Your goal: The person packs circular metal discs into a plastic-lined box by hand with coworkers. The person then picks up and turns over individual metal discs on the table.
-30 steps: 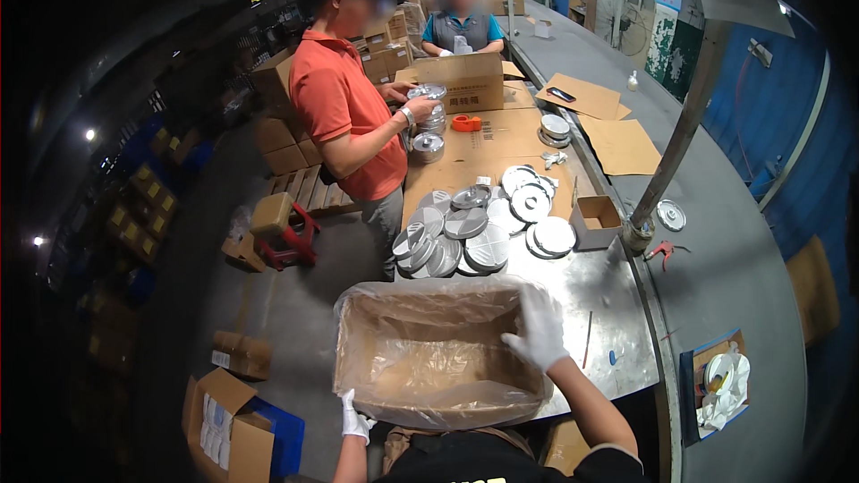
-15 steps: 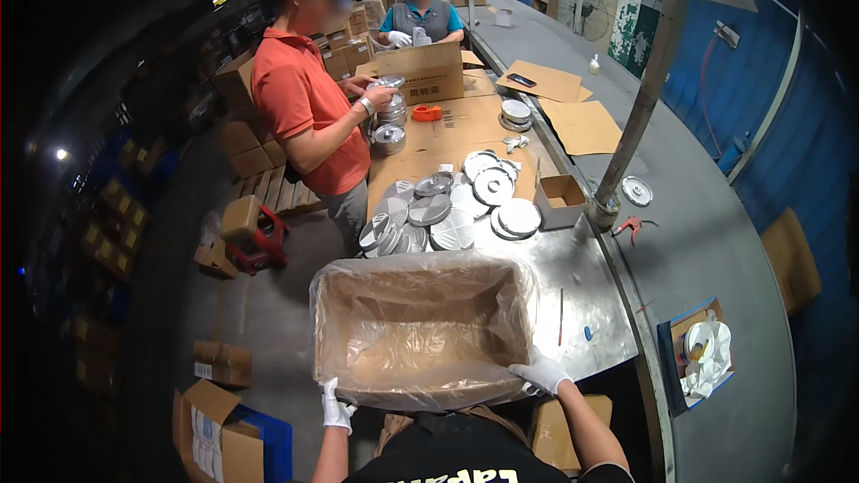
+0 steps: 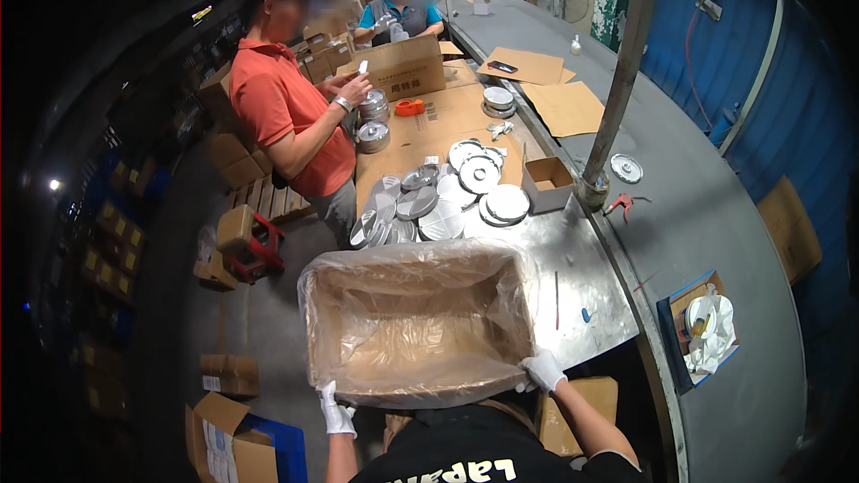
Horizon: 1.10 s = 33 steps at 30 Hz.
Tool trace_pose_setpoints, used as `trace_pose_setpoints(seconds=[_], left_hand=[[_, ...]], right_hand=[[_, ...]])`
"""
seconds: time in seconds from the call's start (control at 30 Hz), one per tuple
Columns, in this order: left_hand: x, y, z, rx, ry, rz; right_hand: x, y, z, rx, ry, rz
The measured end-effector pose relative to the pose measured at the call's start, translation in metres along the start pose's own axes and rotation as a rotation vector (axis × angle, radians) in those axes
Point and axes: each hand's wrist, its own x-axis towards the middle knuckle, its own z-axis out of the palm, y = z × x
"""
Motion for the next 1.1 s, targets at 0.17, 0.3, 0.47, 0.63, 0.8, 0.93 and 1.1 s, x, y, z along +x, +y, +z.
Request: trace_pose_setpoints(seconds=[0.17,0.3,0.47,0.63,0.8,0.93,1.1], left_hand=[[-0.006,0.024,0.026,0.010,-0.059,0.097],[-0.011,0.036,0.047,0.020,-0.049,0.127],[-0.016,0.032,0.077,-0.065,-0.109,0.254],[-0.009,0.030,0.092,-0.069,-0.199,0.228],[-0.013,0.023,0.100,0.033,-0.272,0.282],[-0.012,0.023,0.103,0.075,-0.282,0.269],[-0.010,0.020,0.103,0.055,-0.309,0.218]], right_hand=[[-0.027,-0.014,-0.004,0.102,-0.019,0.020],[-0.043,-0.021,-0.014,0.179,-0.003,0.046],[-0.063,-0.024,-0.022,0.293,0.026,-0.056],[-0.077,-0.022,-0.028,0.332,0.098,-0.037],[-0.087,-0.012,-0.037,0.406,0.159,-0.022],[-0.089,-0.006,-0.036,0.403,0.196,-0.011],[-0.088,-0.007,-0.032,0.386,0.209,-0.058]])
